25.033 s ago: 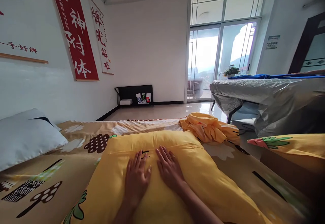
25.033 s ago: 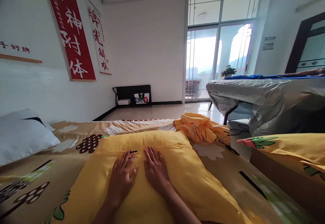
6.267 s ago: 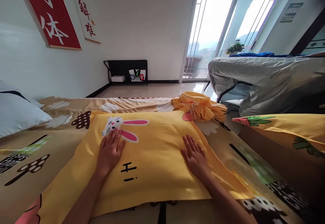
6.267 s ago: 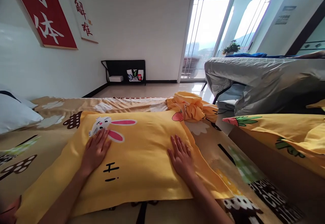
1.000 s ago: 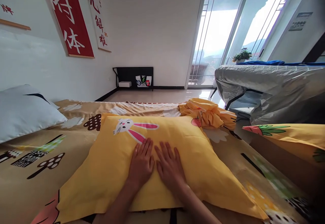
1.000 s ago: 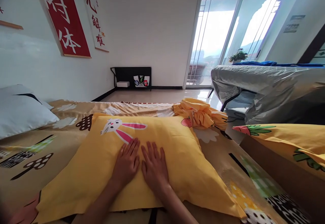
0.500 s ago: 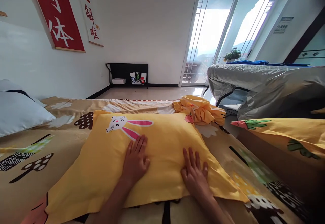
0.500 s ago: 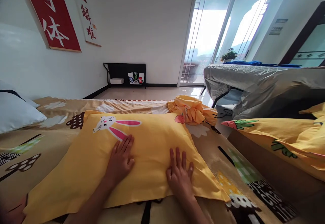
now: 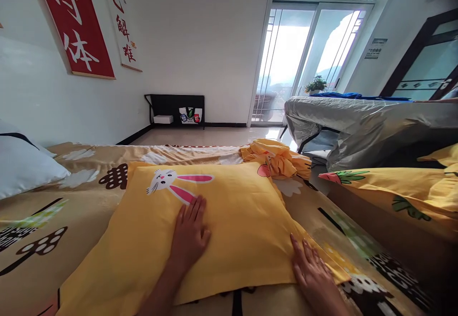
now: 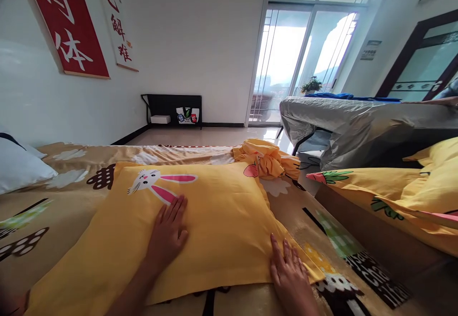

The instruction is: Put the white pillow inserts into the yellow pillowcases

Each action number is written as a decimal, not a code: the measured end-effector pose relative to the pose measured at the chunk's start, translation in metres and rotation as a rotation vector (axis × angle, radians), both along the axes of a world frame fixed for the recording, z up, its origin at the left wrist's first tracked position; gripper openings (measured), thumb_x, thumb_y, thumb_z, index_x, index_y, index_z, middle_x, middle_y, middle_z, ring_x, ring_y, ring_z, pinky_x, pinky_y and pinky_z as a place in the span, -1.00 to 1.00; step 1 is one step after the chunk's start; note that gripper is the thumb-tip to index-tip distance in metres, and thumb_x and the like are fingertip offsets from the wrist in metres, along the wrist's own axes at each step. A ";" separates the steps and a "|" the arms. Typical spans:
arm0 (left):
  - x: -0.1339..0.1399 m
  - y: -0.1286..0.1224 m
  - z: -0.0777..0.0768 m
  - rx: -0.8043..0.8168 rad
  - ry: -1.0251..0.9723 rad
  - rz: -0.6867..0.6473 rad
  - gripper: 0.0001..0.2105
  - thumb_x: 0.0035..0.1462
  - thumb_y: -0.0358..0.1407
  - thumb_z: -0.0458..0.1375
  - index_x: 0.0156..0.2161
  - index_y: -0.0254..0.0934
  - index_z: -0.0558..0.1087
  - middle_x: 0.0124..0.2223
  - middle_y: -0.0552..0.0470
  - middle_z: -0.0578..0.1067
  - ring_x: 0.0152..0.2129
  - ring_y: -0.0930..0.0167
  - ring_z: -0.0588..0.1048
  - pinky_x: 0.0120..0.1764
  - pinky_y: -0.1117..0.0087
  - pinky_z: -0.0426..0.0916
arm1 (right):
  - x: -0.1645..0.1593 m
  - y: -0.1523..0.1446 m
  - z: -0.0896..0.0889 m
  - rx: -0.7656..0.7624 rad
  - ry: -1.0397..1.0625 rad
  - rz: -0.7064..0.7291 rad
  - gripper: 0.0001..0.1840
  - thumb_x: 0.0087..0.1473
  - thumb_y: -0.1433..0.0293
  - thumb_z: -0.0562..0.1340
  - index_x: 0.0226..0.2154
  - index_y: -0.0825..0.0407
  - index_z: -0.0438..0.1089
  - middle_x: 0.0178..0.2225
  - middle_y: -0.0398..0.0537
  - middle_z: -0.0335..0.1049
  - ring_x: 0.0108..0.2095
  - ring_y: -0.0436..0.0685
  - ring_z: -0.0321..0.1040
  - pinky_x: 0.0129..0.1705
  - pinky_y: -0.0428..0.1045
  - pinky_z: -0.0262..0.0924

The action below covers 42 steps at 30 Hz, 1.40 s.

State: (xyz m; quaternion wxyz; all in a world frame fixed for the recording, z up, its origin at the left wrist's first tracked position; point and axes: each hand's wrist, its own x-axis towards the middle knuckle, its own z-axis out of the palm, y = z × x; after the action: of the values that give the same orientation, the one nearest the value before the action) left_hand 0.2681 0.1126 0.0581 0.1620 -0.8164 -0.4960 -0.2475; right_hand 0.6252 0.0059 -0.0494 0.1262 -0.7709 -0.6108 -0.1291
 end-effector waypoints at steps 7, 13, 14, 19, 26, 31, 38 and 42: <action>-0.001 0.003 0.000 0.005 -0.021 0.002 -0.30 0.04 -0.40 -0.02 0.33 -0.32 0.02 0.37 -0.02 0.03 0.29 0.29 0.06 0.27 0.15 -0.10 | -0.059 0.023 0.094 0.264 -0.083 0.225 -0.40 0.19 0.27 -0.03 0.25 0.11 0.10 0.23 0.18 0.15 0.27 0.30 0.00 0.19 0.24 0.04; -0.004 0.003 -0.002 0.039 0.001 0.012 -0.32 0.06 -0.39 -0.02 0.33 -0.33 0.02 0.36 -0.08 0.07 0.28 0.27 0.08 0.26 0.13 -0.07 | -0.191 0.085 0.155 0.298 -0.007 0.702 -0.46 0.19 0.47 -0.01 0.23 0.10 0.16 0.32 0.04 -0.03 0.33 0.13 -0.17 0.28 0.11 -0.11; -0.004 0.003 -0.003 0.038 0.014 0.012 -0.33 0.06 -0.38 -0.02 0.33 -0.33 0.04 0.35 -0.09 0.08 0.28 0.25 0.08 0.26 0.12 -0.06 | -0.202 0.095 0.149 0.284 0.013 0.727 -0.45 0.18 0.48 -0.01 0.23 0.10 0.16 0.31 0.04 -0.01 0.32 0.13 -0.15 0.28 0.11 -0.10; -0.002 0.003 -0.005 -0.009 0.048 0.022 -0.32 0.01 -0.39 0.01 0.30 -0.32 0.12 0.34 -0.08 0.11 0.26 0.22 0.12 0.26 0.09 -0.05 | -0.213 0.120 0.108 0.234 0.025 0.735 -0.38 0.18 0.48 0.00 0.30 0.07 0.00 0.32 -0.03 -0.03 0.33 0.12 -0.17 0.30 0.13 -0.15; -0.066 -0.016 -0.014 -0.037 -0.113 0.277 -0.43 0.26 -0.16 -0.07 0.34 -0.16 0.00 0.35 -0.02 0.10 0.28 0.30 0.07 0.27 0.09 -0.06 | -0.208 0.118 0.106 0.214 0.045 0.712 -0.42 0.25 0.43 -0.08 0.31 0.09 -0.03 0.33 -0.06 -0.07 0.33 0.09 -0.17 0.31 0.13 -0.17; -0.147 -0.059 -0.049 -0.294 -0.160 0.581 -0.41 0.29 -0.07 -0.23 0.36 -0.20 -0.11 0.39 -0.04 -0.04 0.32 0.27 -0.04 0.24 -0.03 -0.07 | -0.210 0.119 0.103 0.203 0.080 0.727 -0.42 0.27 0.41 -0.09 0.32 0.05 -0.06 0.33 -0.07 -0.06 0.32 0.11 -0.15 0.30 0.14 -0.16; -0.201 -0.107 -0.069 -0.435 -0.090 0.681 -0.41 0.23 -0.14 -0.25 0.34 -0.23 0.00 0.35 -0.07 0.10 0.30 0.27 0.03 0.22 0.00 0.01 | -0.209 0.118 0.100 0.211 0.089 0.734 -0.42 0.27 0.41 -0.10 0.32 0.05 -0.07 0.33 -0.06 -0.08 0.33 0.11 -0.17 0.30 0.13 -0.20; -0.213 -0.122 -0.073 -0.458 -0.128 0.809 -0.41 0.18 -0.13 -0.17 0.31 -0.17 0.10 0.29 -0.05 0.23 0.25 0.23 0.16 0.18 -0.02 0.08 | -0.209 0.118 0.100 0.220 0.085 0.729 -0.43 0.29 0.38 -0.10 0.32 0.05 -0.06 0.33 -0.07 -0.09 0.33 0.11 -0.17 0.29 0.13 -0.19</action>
State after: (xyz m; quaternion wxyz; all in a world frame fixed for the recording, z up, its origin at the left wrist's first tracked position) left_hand 0.0549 -0.0090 -0.0152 0.0301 -0.5553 -0.8253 -0.0983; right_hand 0.4162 0.1244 0.0503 0.2711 -0.4896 -0.8216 -0.1086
